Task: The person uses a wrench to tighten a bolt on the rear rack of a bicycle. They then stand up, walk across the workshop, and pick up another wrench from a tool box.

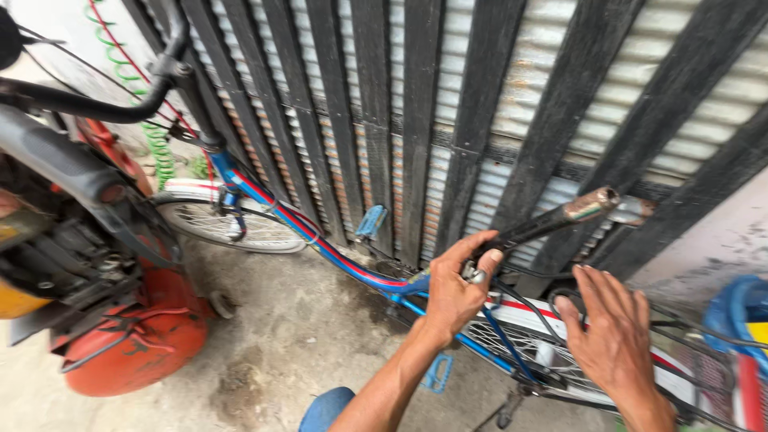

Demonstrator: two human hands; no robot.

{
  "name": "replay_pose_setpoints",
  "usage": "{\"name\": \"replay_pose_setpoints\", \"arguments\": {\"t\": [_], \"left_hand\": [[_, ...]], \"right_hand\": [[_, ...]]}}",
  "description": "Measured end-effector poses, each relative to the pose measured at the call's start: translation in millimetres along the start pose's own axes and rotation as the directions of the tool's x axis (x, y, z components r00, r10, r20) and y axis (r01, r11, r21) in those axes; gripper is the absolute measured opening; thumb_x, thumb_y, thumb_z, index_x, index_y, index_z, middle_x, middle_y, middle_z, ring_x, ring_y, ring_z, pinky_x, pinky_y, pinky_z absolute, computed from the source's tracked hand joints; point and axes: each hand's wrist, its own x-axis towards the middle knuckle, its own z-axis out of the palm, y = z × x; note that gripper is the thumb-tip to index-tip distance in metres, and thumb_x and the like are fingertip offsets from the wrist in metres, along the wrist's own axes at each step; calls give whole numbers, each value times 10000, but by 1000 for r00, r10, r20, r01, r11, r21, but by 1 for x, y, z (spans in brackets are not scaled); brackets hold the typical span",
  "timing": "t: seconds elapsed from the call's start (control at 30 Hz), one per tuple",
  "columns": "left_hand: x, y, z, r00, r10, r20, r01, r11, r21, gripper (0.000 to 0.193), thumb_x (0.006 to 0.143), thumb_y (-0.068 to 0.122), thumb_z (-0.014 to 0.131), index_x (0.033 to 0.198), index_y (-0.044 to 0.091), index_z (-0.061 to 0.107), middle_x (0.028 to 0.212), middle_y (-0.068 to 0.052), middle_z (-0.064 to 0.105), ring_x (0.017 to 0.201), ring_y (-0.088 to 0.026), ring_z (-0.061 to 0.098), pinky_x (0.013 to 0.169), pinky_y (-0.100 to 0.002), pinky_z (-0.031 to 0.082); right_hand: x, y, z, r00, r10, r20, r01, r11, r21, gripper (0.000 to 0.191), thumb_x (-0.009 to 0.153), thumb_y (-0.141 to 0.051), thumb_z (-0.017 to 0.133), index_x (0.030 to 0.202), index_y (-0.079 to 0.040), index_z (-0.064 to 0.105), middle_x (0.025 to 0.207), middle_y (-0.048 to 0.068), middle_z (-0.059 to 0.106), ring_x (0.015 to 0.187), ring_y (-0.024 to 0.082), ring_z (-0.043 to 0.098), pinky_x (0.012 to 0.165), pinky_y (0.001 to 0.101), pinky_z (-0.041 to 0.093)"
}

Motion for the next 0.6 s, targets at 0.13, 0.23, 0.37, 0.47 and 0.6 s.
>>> {"name": "replay_pose_setpoints", "arguments": {"t": [0.13, 0.23, 0.37, 0.47, 0.6], "left_hand": [[-1, 0, -2, 996, -89, 17, 89, 996, -7, 297, 960, 163, 719, 1227, 32, 712, 967, -117, 756, 825, -130, 695, 749, -277, 556], [0, 3, -2, 1000, -15, 5, 15, 1000, 5, 295, 978, 163, 721, 1238, 27, 701, 1033, -123, 757, 885, -136, 710, 788, -285, 563], [0, 5, -3, 998, -62, 20, 61, 998, 30, 305, 980, 177, 711, 1250, 37, 702, 994, -124, 750, 824, -144, 688, 738, -294, 556], [0, 7, -4, 999, -49, 19, 49, 998, 31, 311, 984, 192, 709, 1256, 41, 699, 1002, -122, 749, 830, -144, 696, 739, -296, 557], [0, 11, -6, 997, -73, 30, 71, 996, 47, 323, 979, 209, 707, 1258, 47, 703, 984, -122, 752, 807, -148, 691, 727, -297, 554]], "right_hand": [[0, 2, 6, 1000, 5, 1, -5, 1000, -22, 621, 964, -477, 532, 1442, -83, 575, 1466, 131, 577, 1444, 322, 456, 1199, 600, 267], [-1, 10, 12, 999, 31, 42, -29, 999, -31, 629, 968, -507, 522, 1432, -86, 581, 1467, 136, 577, 1441, 324, 444, 1197, 609, 255], [-1, 20, 24, 998, 10, 59, -6, 998, -67, 633, 964, -521, 495, 1423, -93, 580, 1449, 142, 574, 1454, 321, 419, 1204, 621, 216], [-2, 24, 27, 998, 18, 64, -14, 998, -65, 639, 961, -525, 487, 1423, -93, 576, 1452, 149, 567, 1456, 323, 409, 1200, 627, 202], [-2, 22, 25, 998, 26, 61, -23, 998, -63, 636, 960, -530, 488, 1422, -101, 580, 1451, 142, 571, 1449, 320, 419, 1202, 623, 213]]}}
